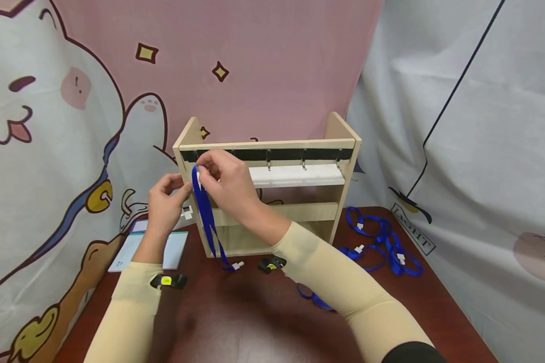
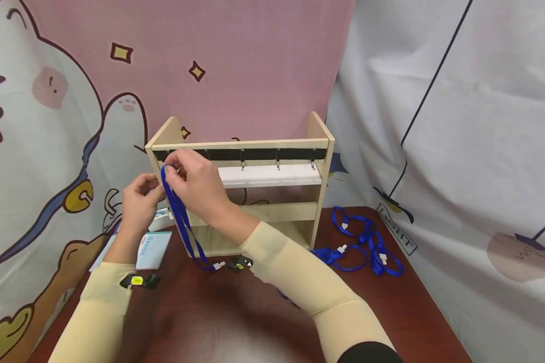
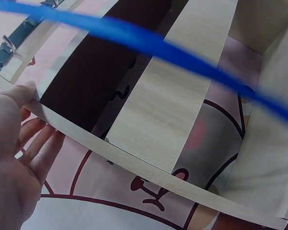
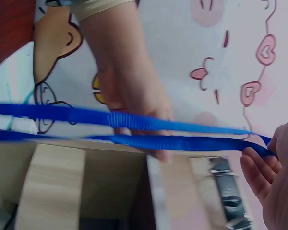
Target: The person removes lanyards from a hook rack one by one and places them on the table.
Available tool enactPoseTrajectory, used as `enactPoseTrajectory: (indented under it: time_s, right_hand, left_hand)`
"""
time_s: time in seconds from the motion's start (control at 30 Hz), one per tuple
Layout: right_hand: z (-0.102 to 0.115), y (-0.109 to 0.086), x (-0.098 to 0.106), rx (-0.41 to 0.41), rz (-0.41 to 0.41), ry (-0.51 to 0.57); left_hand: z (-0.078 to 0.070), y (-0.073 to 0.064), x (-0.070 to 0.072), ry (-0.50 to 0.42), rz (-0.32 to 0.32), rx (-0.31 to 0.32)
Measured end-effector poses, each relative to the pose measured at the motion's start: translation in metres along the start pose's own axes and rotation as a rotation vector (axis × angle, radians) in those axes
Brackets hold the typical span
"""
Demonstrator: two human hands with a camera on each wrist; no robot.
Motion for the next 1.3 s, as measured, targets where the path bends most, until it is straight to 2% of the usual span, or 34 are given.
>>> enactPoseTrajectory:
  time_s: [0.37, 0.6, 1.03, 1.3]
  right_hand:
    - [0.019, 0.016, 0.045, 0.05, -0.033, 0.176]
    - [0.023, 0.018, 0.069, 0.054, -0.049, 0.266]
    - [0.019, 0.008, 0.11, 0.008, -0.076, 0.34]
    - [0.003, -0.004, 0.127, -0.059, -0.09, 0.288]
  left_hand:
    - [0.003, 0.001, 0.004, 0.003, -0.017, 0.003]
    - [0.003, 0.001, 0.003, 0.017, -0.018, 0.016]
    - [0.004, -0.002, 0.001, 0.037, -0.013, 0.048]
    - [0.002, -0.001, 0.001, 0.031, -0.016, 0.034]
Point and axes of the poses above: each hand's wrist, its own y-axis towards the middle knuckle, its own x-axis out of the back of the hand, z = x × y, the point moved 10 cm from there along y, towards the middle knuckle
